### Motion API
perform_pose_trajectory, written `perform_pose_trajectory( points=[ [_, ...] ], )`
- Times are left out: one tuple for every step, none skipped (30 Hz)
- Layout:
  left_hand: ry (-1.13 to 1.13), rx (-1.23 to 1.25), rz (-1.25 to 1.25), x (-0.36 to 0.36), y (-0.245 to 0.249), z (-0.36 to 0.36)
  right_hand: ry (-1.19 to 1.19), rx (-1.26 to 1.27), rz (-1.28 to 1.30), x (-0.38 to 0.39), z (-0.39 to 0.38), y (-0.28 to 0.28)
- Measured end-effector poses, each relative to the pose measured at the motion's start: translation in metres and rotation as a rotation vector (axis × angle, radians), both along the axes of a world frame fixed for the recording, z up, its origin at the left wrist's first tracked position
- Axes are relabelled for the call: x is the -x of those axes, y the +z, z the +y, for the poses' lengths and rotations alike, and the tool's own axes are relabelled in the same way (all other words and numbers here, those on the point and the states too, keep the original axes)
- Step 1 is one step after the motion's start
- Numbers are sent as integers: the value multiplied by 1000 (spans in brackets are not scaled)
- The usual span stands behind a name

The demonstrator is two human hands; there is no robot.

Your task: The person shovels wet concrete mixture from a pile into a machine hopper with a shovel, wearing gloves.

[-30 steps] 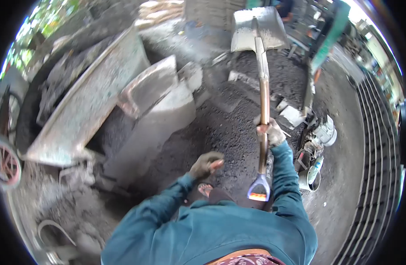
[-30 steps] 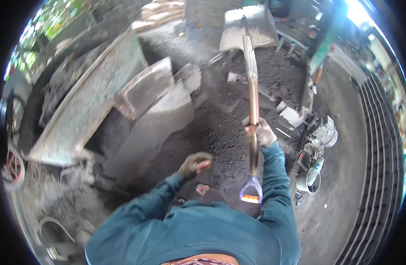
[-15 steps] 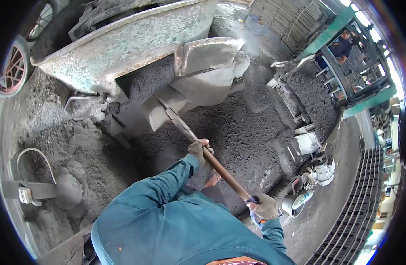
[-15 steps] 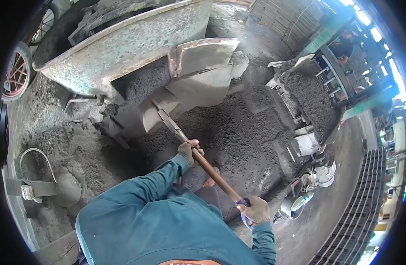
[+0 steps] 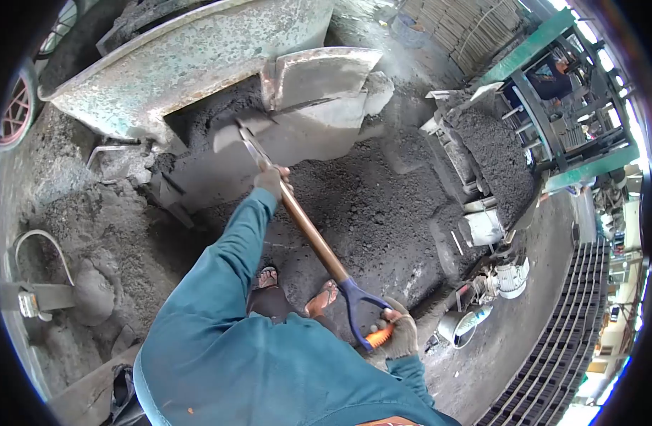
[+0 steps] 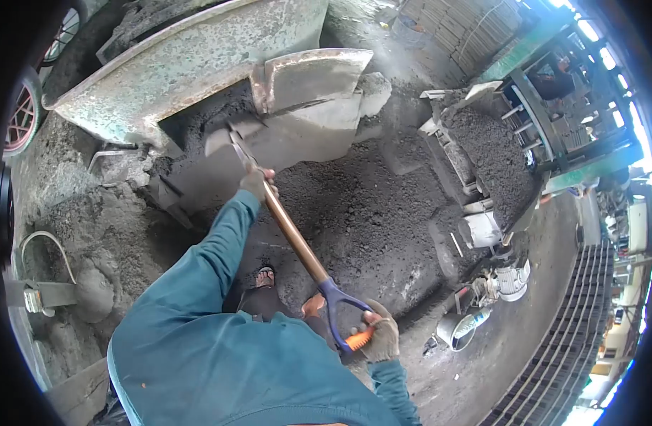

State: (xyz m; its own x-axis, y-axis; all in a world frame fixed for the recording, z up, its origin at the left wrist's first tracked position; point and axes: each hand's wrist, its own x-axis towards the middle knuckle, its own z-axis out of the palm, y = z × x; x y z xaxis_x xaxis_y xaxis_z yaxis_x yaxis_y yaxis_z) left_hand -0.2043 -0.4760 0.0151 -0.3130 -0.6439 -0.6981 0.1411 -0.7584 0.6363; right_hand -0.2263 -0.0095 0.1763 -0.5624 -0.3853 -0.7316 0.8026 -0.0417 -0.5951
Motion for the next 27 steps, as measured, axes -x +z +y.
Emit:
perform_pose_trajectory(
  points=[
    [25, -3, -20, 5, -1, 16, -31, -41, -7, 1, 10, 2],
    [46, -11, -40, 6, -5, 31, -73, -22, -44, 0, 21, -3],
    [69, -61, -32, 3, -13, 49, -117, -9, -80, -2, 35, -13],
    [94, -103, -19, 0, -20, 61, -158, 11, -112, -3, 47, -26],
    [119, -129, 1, 2, -18, 60, -145, -69, -98, -3, 52, -42],
    [70, -109, -125, -1, 11, 61, -122, -35, -116, -2, 58, -63],
    [68, -11, -37, -4, 12, 48, -116, -12, -157, -1, 44, -62],
    [66, 75, 38, -17, 9, 35, -111, -3, -209, -7, 32, -63],
    [75, 110, 46, -30, 24, 17, -82, 0, -218, -15, 6, -53],
    [81, 150, 57, -40, 40, -10, -55, 9, -224, -19, -29, -40],
    [79, 124, 22, -51, 26, -50, -18, 83, -218, -25, -59, -32],
    [75, 93, -7, -56, 8, -74, 99, 160, -306, -24, -72, -59],
    [62, 89, -4, -59, -3, -69, 107, 147, -247, -32, -67, -59],
    [56, 101, 13, -53, -6, -74, 124, 149, -174, -33, -71, -56],
    [51, 108, 20, -55, 0, -71, 120, 66, -96, -32, -70, -42],
    [22, 108, 0, -54, 3, -54, 98, -29, -29, -34, -56, -24],
    [-5, 114, -14, -51, 16, -31, 77, -50, -14, -30, -37, -18],
    [28, 85, 13, -45, -9, -16, 51, -31, -35, -24, -16, -13],
    [-31, 83, -32, -45, -3, 8, 16, 28, -80, -17, 10, -20],
    [-30, 51, -106, -40, 7, 34, -22, 88, -160, -15, 28, -15],
    [-11, 21, -116, -35, -5, 53, -71, 75, -148, -19, 43, -10],
    [0, -60, -90, -38, -8, 76, -123, 61, -135, -24, 57, -7],
    [-71, -151, -151, -41, -23, 94, -175, -9, -101, -28, 69, -7],
    [-17, -230, -35, -50, -42, 113, -228, -73, -67, -31, 78, -10],
    [31, -252, -51, -58, -41, 127, -256, -125, 19, -30, 89, -17],
    [59, -290, -57, -68, -50, 136, -222, -151, 39, -31, 103, -27],
    [76, -264, -87, -79, -53, 143, -180, -183, 58, -31, 115, -36]
  ],
)
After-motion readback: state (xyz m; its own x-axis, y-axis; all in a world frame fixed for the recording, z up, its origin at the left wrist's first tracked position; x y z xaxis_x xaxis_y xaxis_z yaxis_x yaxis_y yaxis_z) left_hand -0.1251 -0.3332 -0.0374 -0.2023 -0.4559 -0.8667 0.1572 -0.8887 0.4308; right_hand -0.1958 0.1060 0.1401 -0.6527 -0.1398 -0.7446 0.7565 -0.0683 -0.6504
